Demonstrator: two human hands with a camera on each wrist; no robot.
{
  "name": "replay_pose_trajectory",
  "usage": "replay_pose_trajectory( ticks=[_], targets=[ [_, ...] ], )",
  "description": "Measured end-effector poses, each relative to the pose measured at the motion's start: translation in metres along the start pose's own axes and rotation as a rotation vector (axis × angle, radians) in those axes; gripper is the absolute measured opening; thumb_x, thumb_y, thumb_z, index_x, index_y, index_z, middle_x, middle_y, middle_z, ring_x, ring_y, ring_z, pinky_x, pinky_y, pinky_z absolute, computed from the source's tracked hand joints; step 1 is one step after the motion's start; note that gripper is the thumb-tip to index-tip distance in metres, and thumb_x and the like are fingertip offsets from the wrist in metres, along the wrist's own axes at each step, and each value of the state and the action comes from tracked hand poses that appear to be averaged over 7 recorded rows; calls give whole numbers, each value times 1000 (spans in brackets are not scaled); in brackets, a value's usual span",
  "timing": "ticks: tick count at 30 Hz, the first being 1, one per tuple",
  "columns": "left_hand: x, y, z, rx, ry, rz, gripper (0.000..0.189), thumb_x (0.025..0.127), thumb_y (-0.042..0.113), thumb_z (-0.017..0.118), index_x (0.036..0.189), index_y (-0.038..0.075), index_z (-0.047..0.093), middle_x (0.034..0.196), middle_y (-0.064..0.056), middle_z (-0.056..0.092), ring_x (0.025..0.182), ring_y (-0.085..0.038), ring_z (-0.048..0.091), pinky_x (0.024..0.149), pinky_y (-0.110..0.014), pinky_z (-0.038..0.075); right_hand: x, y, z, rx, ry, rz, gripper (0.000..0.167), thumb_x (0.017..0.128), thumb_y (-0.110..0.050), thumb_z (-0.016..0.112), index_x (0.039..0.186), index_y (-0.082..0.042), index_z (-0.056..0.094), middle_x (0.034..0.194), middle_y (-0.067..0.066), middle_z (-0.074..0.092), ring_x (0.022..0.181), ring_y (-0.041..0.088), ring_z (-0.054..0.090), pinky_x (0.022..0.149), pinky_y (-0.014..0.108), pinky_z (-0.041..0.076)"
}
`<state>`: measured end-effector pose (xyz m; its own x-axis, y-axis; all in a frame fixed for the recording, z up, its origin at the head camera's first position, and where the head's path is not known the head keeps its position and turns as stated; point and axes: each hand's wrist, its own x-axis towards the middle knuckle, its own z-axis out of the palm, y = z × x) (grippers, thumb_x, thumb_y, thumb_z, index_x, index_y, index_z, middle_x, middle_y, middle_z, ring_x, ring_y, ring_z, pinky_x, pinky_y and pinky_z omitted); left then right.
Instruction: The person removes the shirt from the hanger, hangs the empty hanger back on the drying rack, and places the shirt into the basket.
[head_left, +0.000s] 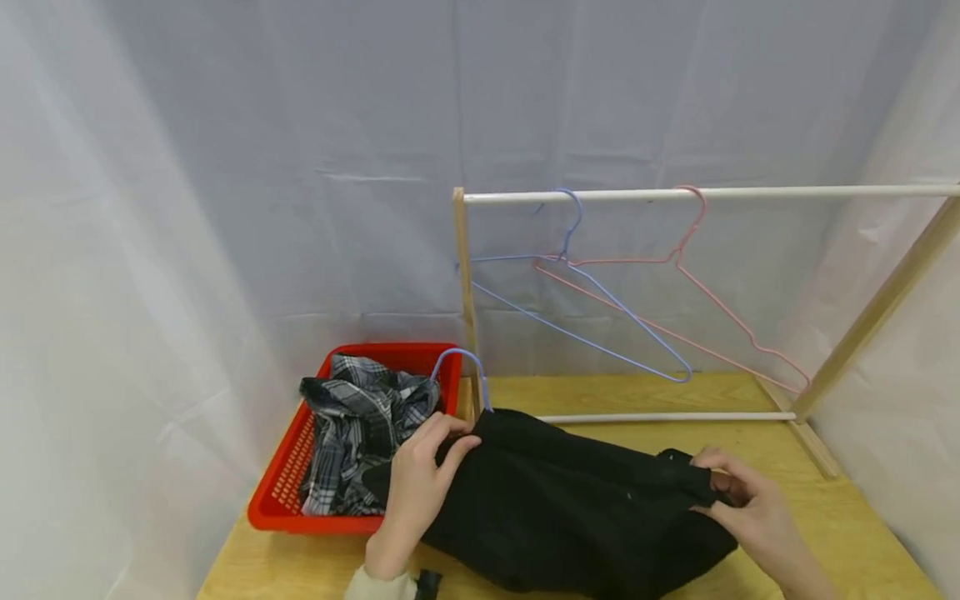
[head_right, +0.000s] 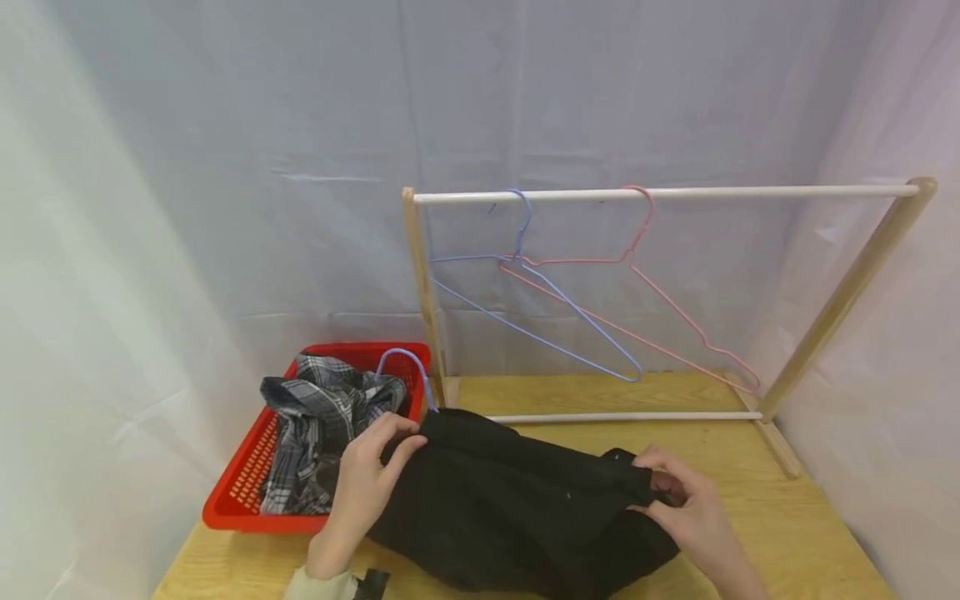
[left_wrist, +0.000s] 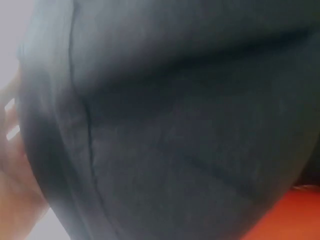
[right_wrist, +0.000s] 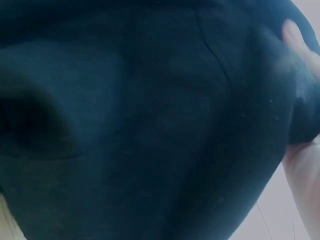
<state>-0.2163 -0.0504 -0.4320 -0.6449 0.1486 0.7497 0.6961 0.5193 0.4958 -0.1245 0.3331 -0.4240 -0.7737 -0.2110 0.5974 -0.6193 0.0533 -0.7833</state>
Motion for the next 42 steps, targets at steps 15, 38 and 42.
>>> replay_pose_trajectory(
  ticks=[15,38,42],
  targets=[
    [5,3,0,-112,119,17,11,88,7,77,90,17,73,85,4,67,75,-13,66,74,-20,49,7,8,8,176,9,-209,36,84,25,64,117,17,53,127,13,57,111,17,63,87,23,55],
    [-3,8,8,-81,181,-57,9,86,8,78,88,15,73,81,6,65,77,-12,66,76,-23,50,26,24,39,-159,528,-378,16,77,26,71,84,21,57,88,8,65,72,6,62,61,11,47],
    [-4,11,12,-74,189,-97,8,87,10,78,87,15,73,81,8,64,77,-10,66,75,-24,50,24,28,47,-192,648,-304,20,74,32,67,84,20,55,87,4,64,70,3,64,59,9,47]
  ],
)
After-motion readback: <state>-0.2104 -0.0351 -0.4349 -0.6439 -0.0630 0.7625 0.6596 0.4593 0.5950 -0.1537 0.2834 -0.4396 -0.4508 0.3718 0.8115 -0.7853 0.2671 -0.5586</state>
